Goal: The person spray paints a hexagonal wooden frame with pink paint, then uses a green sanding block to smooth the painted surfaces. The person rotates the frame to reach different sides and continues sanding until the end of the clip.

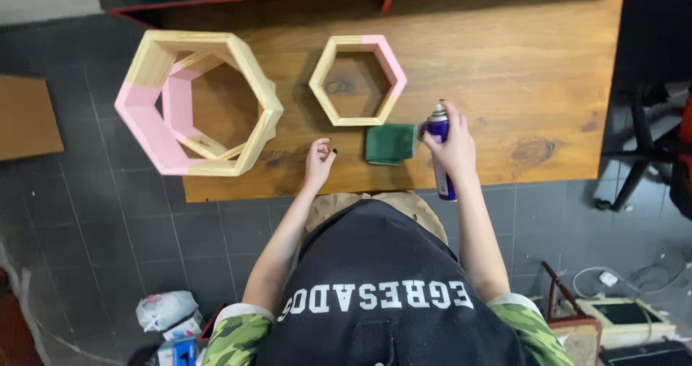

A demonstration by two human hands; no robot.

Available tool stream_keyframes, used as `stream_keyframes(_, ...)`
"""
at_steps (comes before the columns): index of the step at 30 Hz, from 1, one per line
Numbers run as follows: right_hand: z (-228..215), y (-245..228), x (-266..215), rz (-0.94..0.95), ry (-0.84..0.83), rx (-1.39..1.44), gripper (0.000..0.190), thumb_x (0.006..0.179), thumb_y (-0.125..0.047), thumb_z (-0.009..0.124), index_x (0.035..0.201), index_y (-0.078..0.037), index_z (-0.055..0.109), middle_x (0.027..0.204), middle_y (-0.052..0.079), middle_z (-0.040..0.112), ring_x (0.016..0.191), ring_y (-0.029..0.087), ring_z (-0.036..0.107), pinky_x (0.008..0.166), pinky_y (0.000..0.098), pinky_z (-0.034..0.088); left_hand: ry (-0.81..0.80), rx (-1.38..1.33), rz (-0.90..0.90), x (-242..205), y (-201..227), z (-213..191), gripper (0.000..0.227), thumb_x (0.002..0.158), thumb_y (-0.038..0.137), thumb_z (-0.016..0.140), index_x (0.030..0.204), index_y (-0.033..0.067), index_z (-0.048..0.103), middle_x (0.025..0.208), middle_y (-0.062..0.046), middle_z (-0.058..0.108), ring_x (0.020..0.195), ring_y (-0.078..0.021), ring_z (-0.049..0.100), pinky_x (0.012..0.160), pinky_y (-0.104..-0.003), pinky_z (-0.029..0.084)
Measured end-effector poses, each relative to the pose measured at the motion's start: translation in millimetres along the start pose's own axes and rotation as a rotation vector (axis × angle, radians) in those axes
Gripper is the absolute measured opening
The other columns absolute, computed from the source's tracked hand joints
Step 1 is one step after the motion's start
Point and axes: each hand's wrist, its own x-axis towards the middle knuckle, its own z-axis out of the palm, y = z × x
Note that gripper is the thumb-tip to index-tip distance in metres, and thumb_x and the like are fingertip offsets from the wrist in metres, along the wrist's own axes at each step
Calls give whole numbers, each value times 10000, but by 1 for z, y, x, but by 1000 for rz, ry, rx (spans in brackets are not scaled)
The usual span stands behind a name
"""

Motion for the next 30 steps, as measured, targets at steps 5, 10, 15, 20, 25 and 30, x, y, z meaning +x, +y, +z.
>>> stream_keyframes(5, -34, 12, -1, 11, 225, 168, 757, 832, -225, 760, 1500, -259, 405, 1385, 192, 511, 1182, 555, 579, 1017, 667, 465, -36, 29, 56, 9, 12, 14, 391, 936, 104, 719, 1299, 85, 576, 985, -87, 556, 872, -256, 679, 808, -399, 571)
stream_keyframes(10, -25, 67, 12, -61, 527, 318, 780, 813, -126, 845, 1475, -193, 439, 1381, 149, 503, 1324, 420, 530, 1138, 534, 389, -133, 74, 34, 19, -7, 35, 370, 932, 135, 734, 1273, 94, 597, 990, -81, 588, 893, -266, 706, 804, -414, 583)
stream_keyframes(15, -16, 94, 19, -100, 651, 452, 803, 803, -38, 900, 1453, -88, 430, 1376, 193, 507, 1355, 404, 502, 1169, 528, 339, -241, 137, -3, 20, -20, 55, 369, 893, 109, 754, 1240, 93, 632, 1029, -136, 651, 909, -296, 729, 817, -411, 598)
stream_keyframes(20, -7, 114, 31, -53, 788, 520, 830, 753, 0, 921, 1430, -97, 451, 1344, 182, 541, 1331, 364, 539, 1156, 497, 369, -279, 178, -29, 22, -17, 72, 419, 876, 94, 741, 1268, 52, 600, 1161, -201, 676, 964, -313, 727, 856, -409, 596)
stream_keyframes(25, -2, 126, 40, -77, 854, 534, 804, 712, -34, 965, 1370, -85, 506, 1294, 162, 583, 1288, 340, 578, 1131, 475, 402, -271, 187, -19, 23, -7, 93, 489, 882, 97, 743, 1310, 4, 527, 1278, -280, 645, 1056, -373, 706, 912, -433, 588)
stream_keyframes(30, 1, 128, 41, -120, 821, 524, 751, 688, 2, 949, 1325, -45, 554, 1264, 188, 602, 1270, 373, 578, 1113, 502, 402, -241, 235, -82, 41, -26, 112, 558, 841, 172, 790, 1313, 0, 549, 1186, -252, 694, 1027, -316, 720, 896, -413, 596)
